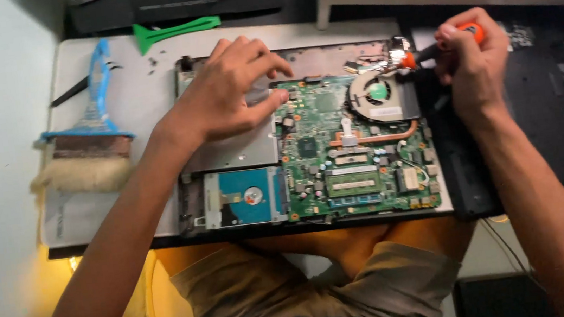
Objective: The person uses a screwdriver to remove screws from the cooling fan and heatsink assembly on the underside of a disassembled laptop. They carefully unscrew multiple fasteners around the fan and copper heat pipes while the laptop rests on their lap.
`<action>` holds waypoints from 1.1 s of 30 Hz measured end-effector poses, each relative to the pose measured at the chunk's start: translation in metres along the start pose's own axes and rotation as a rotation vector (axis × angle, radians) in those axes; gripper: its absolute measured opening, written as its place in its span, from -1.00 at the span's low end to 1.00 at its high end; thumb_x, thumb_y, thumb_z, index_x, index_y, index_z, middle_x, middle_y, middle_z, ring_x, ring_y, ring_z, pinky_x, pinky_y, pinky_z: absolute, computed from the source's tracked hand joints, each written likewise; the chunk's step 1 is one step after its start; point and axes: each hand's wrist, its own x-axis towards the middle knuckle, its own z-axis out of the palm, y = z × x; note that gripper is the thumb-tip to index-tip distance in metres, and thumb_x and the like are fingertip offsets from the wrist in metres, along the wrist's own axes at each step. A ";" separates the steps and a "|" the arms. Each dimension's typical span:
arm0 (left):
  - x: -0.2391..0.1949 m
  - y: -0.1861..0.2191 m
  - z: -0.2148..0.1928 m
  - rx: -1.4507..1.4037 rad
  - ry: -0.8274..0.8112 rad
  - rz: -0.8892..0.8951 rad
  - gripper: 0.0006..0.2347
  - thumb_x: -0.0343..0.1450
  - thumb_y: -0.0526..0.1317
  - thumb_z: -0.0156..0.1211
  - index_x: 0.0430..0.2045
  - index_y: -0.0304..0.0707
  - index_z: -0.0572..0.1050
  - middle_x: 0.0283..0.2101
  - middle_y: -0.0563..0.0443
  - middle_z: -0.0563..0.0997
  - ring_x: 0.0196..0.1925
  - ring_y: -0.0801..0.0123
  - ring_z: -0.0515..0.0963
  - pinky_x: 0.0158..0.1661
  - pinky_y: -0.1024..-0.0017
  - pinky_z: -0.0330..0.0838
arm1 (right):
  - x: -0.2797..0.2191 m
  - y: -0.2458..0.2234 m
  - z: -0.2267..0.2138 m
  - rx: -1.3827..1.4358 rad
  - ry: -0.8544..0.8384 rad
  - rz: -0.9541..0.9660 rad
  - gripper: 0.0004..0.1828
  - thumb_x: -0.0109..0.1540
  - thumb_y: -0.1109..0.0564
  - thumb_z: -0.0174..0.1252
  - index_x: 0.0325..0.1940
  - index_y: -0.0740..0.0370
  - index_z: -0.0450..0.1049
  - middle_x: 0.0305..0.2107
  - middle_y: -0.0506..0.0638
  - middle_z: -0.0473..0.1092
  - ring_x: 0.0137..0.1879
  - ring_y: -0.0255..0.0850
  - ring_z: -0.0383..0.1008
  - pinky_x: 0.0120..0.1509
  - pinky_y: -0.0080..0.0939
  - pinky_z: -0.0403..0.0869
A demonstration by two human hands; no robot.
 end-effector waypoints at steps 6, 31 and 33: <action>0.060 0.033 0.056 0.106 -0.353 0.066 -0.69 0.67 0.08 0.34 0.18 -0.06 0.59 0.12 -0.17 0.62 0.34 -0.07 0.60 0.46 -0.36 0.36 | -0.002 -0.013 0.004 0.106 0.097 0.004 -0.81 0.46 0.06 0.28 -0.19 0.09 0.44 -0.39 -0.12 0.35 -0.44 -0.39 0.22 -0.48 -0.36 0.21; 0.063 -0.006 0.082 -0.089 -0.050 0.062 -0.92 0.68 -0.22 0.44 -0.09 -0.20 0.73 -0.11 -0.05 0.61 0.00 0.09 0.59 0.11 0.03 0.59 | -0.006 -0.022 0.008 0.018 0.025 0.028 -0.82 0.49 0.07 0.24 -0.14 0.12 0.43 -0.32 -0.06 0.39 -0.40 -0.38 0.23 -0.46 -0.39 0.21; 0.062 -0.007 0.082 -0.079 -0.040 0.059 -0.92 0.68 -0.22 0.44 -0.09 -0.21 0.73 -0.11 -0.05 0.60 -0.01 0.09 0.58 0.10 0.03 0.58 | -0.005 -0.021 0.008 0.032 0.026 0.027 -0.82 0.49 0.07 0.24 -0.15 0.12 0.43 -0.32 -0.06 0.40 -0.43 -0.38 0.22 -0.47 -0.38 0.21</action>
